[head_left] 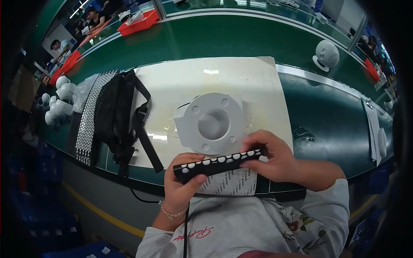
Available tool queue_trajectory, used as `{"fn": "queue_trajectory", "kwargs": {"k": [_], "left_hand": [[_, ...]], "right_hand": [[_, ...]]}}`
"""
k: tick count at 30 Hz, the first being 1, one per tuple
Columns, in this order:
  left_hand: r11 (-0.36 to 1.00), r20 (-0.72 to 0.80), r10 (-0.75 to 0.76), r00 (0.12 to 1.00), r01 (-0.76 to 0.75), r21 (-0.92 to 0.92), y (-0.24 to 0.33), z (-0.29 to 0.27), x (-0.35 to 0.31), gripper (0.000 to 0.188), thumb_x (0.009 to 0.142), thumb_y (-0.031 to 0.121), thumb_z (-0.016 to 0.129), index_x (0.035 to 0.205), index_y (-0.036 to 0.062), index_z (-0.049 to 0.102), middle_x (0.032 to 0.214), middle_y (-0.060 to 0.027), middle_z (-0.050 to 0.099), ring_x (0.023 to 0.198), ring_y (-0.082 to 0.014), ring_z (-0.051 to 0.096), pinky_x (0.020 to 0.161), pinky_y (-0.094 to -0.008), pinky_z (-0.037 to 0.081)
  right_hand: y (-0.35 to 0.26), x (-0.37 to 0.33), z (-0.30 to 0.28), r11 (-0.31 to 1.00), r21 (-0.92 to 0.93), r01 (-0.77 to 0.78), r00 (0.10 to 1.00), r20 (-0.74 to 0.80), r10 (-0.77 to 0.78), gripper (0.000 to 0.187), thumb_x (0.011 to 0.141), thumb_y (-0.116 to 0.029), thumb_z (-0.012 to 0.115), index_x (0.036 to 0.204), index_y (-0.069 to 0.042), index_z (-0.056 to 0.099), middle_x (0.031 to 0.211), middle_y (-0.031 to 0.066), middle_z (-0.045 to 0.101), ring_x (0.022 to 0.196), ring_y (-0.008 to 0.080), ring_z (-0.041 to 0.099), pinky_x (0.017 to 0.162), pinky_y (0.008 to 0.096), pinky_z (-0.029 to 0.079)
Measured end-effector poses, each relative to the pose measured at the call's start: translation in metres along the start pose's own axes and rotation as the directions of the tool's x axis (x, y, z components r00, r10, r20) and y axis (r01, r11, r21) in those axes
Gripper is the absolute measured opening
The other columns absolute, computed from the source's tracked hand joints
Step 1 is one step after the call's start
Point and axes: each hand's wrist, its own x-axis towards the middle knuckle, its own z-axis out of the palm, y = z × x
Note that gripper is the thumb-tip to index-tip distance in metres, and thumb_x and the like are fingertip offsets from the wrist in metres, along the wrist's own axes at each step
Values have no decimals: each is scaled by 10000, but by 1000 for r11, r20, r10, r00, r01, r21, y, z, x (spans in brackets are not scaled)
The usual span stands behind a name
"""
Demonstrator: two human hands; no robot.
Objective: Attaching black adhesive pads to the bottom of white spherical light fixture housings on a factory assembly line.
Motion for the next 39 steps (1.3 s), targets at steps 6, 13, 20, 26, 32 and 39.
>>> {"fn": "queue_trajectory", "kwargs": {"k": [6, 13, 20, 26, 32, 39], "left_hand": [[996, -108, -33, 994, 23, -85, -4, -4, -6, 173, 665, -78, 648, 782, -37, 527, 744, -92, 567, 648, -132, 510, 568, -241, 404], [995, -123, 103, 987, -103, 9, -14, -9, -11, 173, 659, -40, 678, 721, -25, 517, 668, -90, 555, 601, -128, 496, 538, -228, 390], [994, -148, 78, 986, -66, 87, -13, -14, -14, 204, 684, 33, 685, 754, -24, 502, 708, -90, 554, 618, -122, 484, 551, -225, 377], [993, -172, 103, 980, -93, 69, -14, -12, -10, 174, 671, -29, 672, 691, -29, 499, 657, -79, 547, 567, -114, 473, 502, -218, 365], [997, -202, 50, 978, -36, 72, -11, -10, -10, 157, 674, -22, 667, 680, -36, 511, 645, -75, 542, 554, -104, 471, 491, -215, 356], [971, -96, 104, 990, -80, 227, -10, -6, -7, 170, 654, -34, 672, 668, -29, 502, 611, -76, 524, 517, -114, 464, 460, -225, 346]], "right_hand": [[-3, -2, 4, 1000, -20, -4, 998, -67, 3, 435, 740, 53, 604, 1103, -21, 376, 941, 63, 489, 793, 93, 520, 706, 225, 442], [1, -3, 1, 959, 231, -167, 984, -28, 178, 325, 807, -19, 553, 1076, -38, 372, 939, 43, 482, 793, 79, 500, 698, 216, 417], [0, 4, -7, 981, -178, 73, 997, 38, -68, 192, 763, 31, 576, 900, -29, 455, 937, 121, 604, 828, 166, 588, 730, 269, 459], [-11, 10, -6, 982, -186, 10, 999, -40, -18, 159, 702, 80, 588, 797, -28, 522, 914, 124, 607, 813, 227, 597, 696, 287, 473], [-9, 15, -7, 820, -416, 394, 893, -39, -449, 242, 653, 44, 647, 828, -72, 525, 873, 65, 591, 829, 238, 572, 705, 327, 441], [-11, 14, 0, 771, -515, 373, 904, 17, -427, 373, 626, 54, 662, 918, -104, 493, 858, 53, 594, 804, 242, 571, 661, 333, 409]]}}
